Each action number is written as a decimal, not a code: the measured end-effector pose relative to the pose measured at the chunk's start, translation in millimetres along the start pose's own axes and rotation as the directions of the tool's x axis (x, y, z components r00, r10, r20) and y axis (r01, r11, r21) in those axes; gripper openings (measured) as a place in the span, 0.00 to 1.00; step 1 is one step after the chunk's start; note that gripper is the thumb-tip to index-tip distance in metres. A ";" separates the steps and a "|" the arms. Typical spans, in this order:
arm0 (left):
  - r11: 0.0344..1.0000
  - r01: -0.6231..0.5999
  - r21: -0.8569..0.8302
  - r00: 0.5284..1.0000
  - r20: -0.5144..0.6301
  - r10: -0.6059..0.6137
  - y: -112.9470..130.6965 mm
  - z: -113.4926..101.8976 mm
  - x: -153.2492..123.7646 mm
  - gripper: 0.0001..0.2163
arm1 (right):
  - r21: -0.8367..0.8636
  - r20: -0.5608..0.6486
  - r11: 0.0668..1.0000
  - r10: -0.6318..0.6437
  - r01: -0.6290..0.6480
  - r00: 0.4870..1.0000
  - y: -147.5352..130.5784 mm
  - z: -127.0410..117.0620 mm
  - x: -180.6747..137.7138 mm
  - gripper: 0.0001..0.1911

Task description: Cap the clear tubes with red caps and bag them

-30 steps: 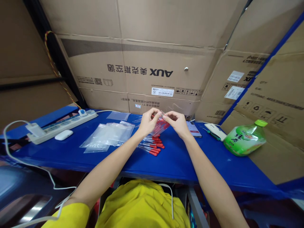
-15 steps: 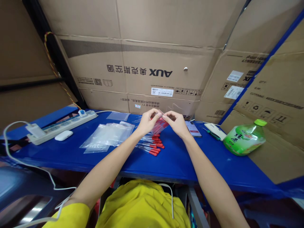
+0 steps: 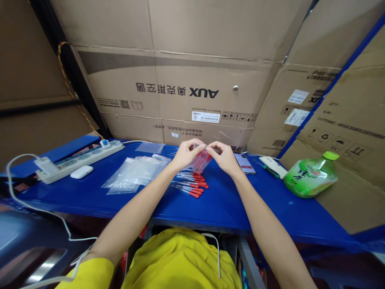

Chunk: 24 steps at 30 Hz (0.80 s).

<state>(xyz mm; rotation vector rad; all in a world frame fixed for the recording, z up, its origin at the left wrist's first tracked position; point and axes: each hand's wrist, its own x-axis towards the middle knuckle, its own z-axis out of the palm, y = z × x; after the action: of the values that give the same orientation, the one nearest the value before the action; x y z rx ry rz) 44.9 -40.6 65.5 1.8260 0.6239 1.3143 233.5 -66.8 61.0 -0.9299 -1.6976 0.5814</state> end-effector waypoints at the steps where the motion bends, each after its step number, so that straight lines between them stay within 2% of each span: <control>1: 1.000 0.003 -0.005 1.000 -0.024 -0.003 -0.9 -0.4 0.4 0.17 | 0.007 -0.009 1.000 0.005 -0.005 1.000 0.3 -0.1 0.2 0.17; 4: 0.999 0.038 -0.030 0.994 -0.099 -0.041 -3.6 -1.3 1.4 0.19 | -0.002 -0.031 1.000 0.015 -0.015 0.999 1.1 -2.4 0.5 0.17; 6: 0.996 0.077 -0.047 0.991 -0.110 -0.081 -4.3 -1.6 1.4 0.19 | -0.022 -0.035 1.000 0.010 -0.011 0.999 1.1 -4.5 0.4 0.16; 13: 0.984 0.139 -0.110 0.989 0.065 -0.133 -0.1 -2.0 -1.4 0.17 | -0.069 -0.017 0.997 -0.030 0.029 0.999 -1.8 -4.8 -0.9 0.15; 20: 0.983 0.129 -0.131 0.991 -0.010 -0.132 -0.6 -4.1 -1.8 0.17 | 0.022 -0.047 1.000 0.008 -0.007 0.999 -2.2 -6.1 -0.2 0.17; 24: 0.990 0.091 -0.110 0.996 -0.011 -0.093 -1.3 -3.9 -1.1 0.17 | -0.003 -0.047 1.000 0.004 -0.005 0.999 -2.3 -8.1 -0.4 0.17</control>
<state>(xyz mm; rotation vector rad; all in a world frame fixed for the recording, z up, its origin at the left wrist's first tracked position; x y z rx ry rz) 40.9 -39.5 64.3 1.6803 0.6249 1.2779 240.5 -69.0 65.1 -0.9427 -1.6549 0.5561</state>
